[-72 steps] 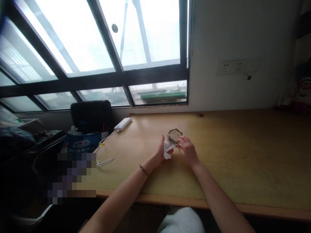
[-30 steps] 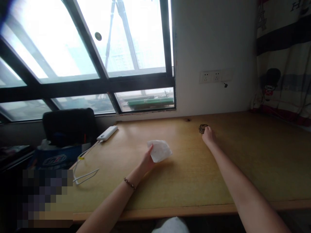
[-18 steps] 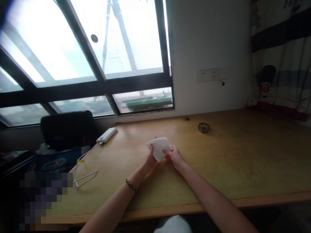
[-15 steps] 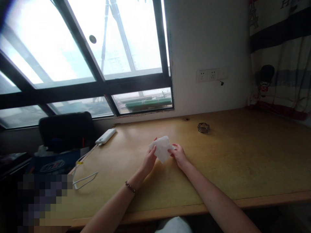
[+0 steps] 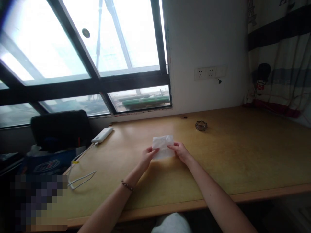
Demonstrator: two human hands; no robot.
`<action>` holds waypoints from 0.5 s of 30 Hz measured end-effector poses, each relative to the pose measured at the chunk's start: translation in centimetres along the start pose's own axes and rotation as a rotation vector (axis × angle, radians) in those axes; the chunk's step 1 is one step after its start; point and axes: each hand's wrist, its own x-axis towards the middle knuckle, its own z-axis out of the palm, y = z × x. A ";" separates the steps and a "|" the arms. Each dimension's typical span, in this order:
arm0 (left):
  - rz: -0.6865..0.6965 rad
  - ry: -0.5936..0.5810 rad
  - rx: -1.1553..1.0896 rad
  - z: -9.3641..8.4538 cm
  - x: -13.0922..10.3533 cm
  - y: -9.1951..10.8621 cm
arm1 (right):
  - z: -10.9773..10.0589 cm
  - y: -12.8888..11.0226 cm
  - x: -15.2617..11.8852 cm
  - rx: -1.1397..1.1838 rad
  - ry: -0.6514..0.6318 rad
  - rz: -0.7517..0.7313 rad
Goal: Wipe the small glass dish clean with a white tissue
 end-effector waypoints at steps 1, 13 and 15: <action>0.003 0.004 -0.012 -0.1 0.0 -0.1 | 0.0 0.1 0.0 -0.003 -0.008 0.015; 0.021 0.026 -0.178 -0.5 0.4 0.1 | -0.9 0.2 0.5 -0.010 0.028 0.007; 0.038 0.012 -0.160 -0.7 0.5 0.0 | -1.1 0.1 0.5 -0.037 0.064 0.035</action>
